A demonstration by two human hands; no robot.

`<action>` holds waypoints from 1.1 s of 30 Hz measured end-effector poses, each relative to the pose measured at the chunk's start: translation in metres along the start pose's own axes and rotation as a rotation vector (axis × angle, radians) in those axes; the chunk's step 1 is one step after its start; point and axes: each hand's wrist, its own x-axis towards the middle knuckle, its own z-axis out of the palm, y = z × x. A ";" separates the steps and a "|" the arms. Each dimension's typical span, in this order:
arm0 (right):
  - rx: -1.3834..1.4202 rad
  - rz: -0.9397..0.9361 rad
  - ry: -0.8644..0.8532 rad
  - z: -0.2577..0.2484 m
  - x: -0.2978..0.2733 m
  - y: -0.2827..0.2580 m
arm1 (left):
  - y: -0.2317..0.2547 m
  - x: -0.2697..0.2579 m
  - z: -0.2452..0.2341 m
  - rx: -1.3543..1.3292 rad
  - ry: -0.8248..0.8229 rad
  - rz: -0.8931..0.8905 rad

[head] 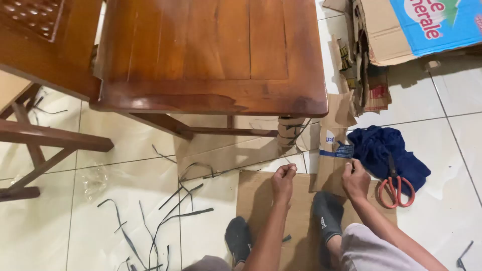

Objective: Wrapping the legs of a wooden chair with cardboard and securing them with plastic ties

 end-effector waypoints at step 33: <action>-0.218 -1.059 -0.285 -0.137 -0.024 -0.193 | 0.069 -0.066 -0.049 0.089 -0.431 0.272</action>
